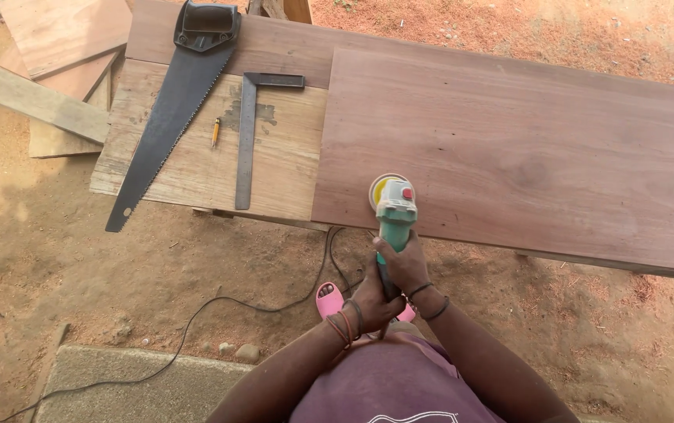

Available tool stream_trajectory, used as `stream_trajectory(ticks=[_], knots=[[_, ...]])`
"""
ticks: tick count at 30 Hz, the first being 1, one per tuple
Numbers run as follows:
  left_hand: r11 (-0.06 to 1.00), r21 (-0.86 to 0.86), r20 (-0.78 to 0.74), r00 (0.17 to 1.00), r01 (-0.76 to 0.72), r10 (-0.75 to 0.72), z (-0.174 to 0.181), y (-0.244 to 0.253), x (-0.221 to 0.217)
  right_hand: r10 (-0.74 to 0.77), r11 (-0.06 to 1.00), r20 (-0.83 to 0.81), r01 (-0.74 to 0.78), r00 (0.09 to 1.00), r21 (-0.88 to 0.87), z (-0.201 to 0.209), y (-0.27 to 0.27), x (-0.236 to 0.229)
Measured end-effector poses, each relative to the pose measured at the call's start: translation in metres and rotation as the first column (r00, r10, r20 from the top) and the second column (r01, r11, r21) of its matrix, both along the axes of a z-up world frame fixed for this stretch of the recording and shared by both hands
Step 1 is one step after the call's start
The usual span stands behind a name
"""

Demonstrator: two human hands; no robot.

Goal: Sand a large wooden board using an electric power sander.

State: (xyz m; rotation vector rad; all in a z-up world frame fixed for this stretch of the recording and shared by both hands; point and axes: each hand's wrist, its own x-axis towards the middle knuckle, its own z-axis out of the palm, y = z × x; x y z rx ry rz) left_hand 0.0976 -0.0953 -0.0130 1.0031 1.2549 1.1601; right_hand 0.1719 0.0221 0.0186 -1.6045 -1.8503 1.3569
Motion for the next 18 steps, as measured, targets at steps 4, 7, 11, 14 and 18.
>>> stream_trajectory(ticks=[4, 7, 11, 14, 18], knots=[[0.977, -0.185, -0.165, 0.977, 0.106, -0.137, 0.017, -0.002, -0.002, -0.046, 0.999, -0.027, 0.046, 0.999, -0.01, 0.005, -0.007, 0.003], [0.976, -0.206, -0.168, 0.98, 0.075, -0.111, 0.009, -0.014, -0.018, -0.008, 1.0, -0.01, 0.008, 1.0, -0.015, 0.002, -0.013, -0.022], [0.992, -0.123, -0.178, 0.984, -0.039, 0.016, 0.008, -0.032, -0.049, 0.102, 0.995, -0.002, -0.102, 0.995, -0.001, 0.0, -0.026, -0.063], [0.989, -0.106, -0.175, 0.981, -0.103, 0.083, 0.004, -0.037, -0.058, 0.151, 0.988, 0.015, -0.151, 0.988, 0.011, 0.001, -0.026, -0.083], [0.99, 0.004, -0.109, 0.984, -0.14, 0.14, 0.002, -0.033, -0.054, 0.171, 0.985, 0.051, -0.17, 0.984, -0.01, 0.004, -0.024, -0.08]])
